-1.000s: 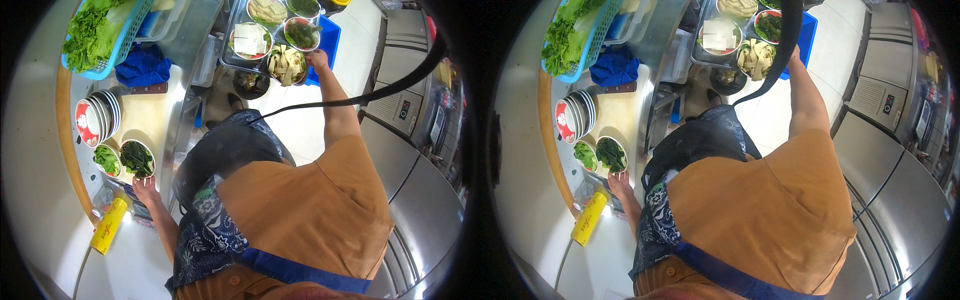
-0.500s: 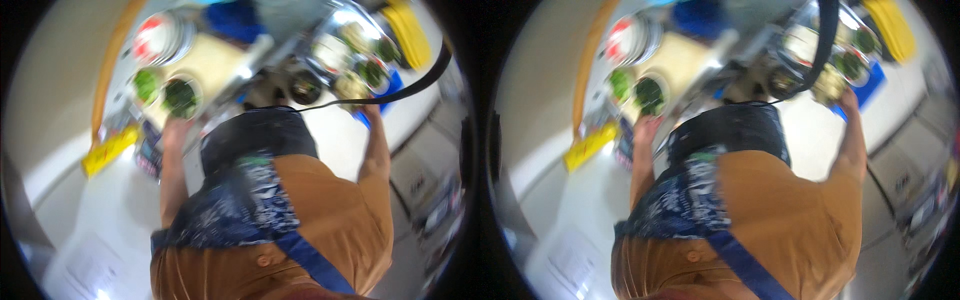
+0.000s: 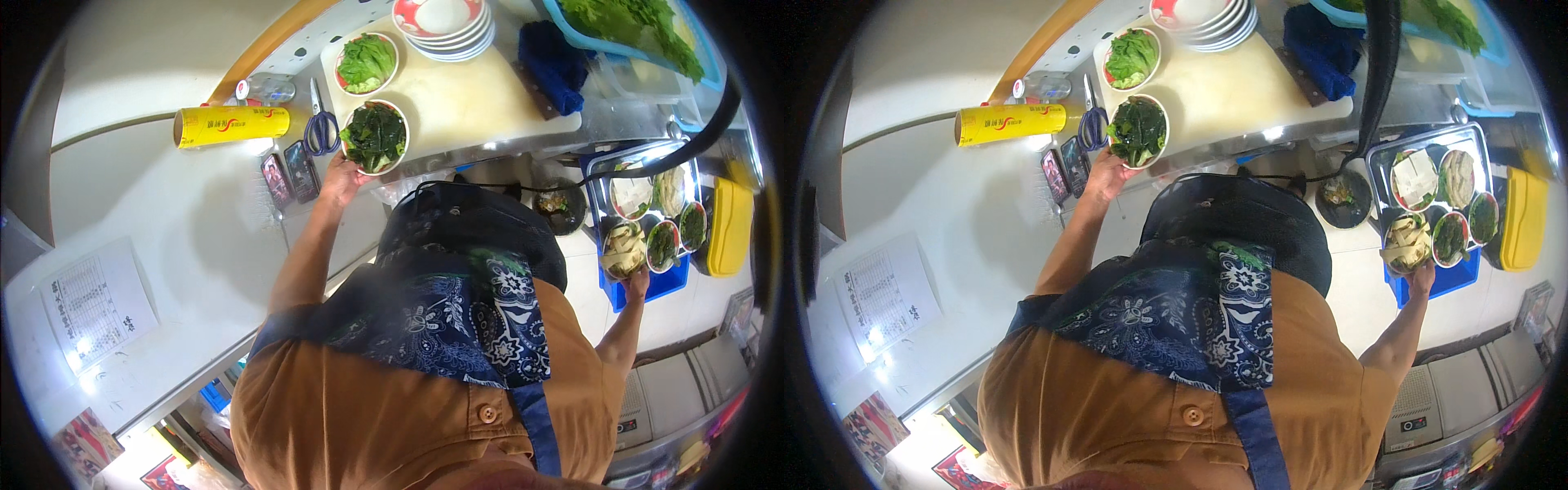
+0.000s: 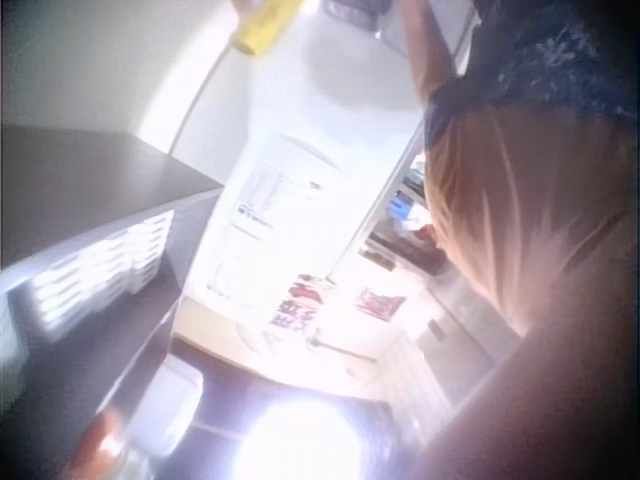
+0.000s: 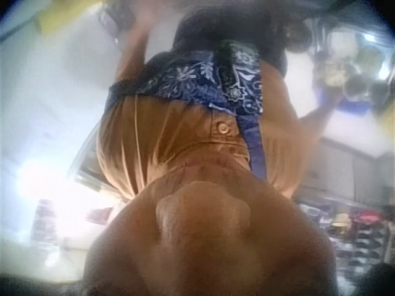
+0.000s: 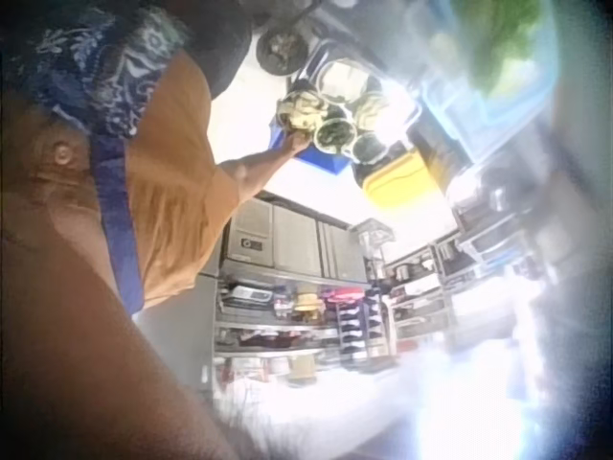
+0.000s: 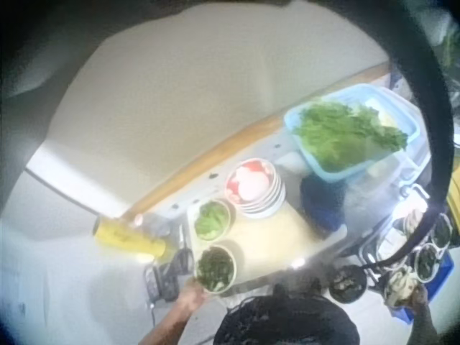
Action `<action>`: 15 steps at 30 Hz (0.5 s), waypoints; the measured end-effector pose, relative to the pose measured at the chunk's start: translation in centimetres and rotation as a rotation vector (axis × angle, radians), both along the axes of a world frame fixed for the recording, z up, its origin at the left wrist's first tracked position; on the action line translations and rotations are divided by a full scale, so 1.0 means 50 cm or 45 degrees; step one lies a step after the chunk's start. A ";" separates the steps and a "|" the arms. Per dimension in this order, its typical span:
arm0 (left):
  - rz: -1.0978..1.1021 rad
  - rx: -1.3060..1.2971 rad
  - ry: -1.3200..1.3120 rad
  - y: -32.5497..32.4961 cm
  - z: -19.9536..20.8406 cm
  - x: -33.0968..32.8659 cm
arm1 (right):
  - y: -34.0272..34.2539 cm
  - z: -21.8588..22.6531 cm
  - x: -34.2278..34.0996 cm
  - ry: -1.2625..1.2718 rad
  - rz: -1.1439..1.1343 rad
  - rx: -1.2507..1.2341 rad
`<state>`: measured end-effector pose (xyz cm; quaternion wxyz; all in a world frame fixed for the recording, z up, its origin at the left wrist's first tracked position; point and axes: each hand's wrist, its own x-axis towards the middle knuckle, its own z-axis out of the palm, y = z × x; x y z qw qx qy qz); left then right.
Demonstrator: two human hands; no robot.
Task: The person retrieves a basket of lettuce from a refrigerator, then places lettuce, seaweed, and sliced tofu into two bowls on a countertop. The person arranges the ingredients by hand and sets the bowls aside.
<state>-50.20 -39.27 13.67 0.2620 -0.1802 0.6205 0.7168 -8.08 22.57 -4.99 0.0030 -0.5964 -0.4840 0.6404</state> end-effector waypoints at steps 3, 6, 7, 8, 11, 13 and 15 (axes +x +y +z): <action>0.120 -0.047 0.018 -0.044 0.010 -0.019 | -0.005 0.007 -0.004 0.073 -0.007 0.034; 0.290 -0.064 0.077 -0.079 0.006 -0.054 | -0.010 0.011 -0.004 -0.003 0.042 0.069; 0.419 -0.010 0.078 -0.088 0.000 -0.069 | -0.011 0.013 -0.003 0.012 0.010 0.055; 0.454 -0.030 0.081 -0.095 -0.007 -0.086 | -0.012 0.015 -0.004 -0.001 -0.096 -0.013; 0.498 0.017 0.145 -0.114 -0.026 -0.123 | -0.015 0.025 -0.002 0.037 -0.091 -0.005; 0.565 0.021 0.115 -0.117 -0.036 -0.141 | -0.016 0.028 -0.002 0.034 -0.098 -0.001; 0.588 0.014 0.079 -0.114 -0.042 -0.154 | -0.017 0.026 0.000 0.039 -0.124 -0.015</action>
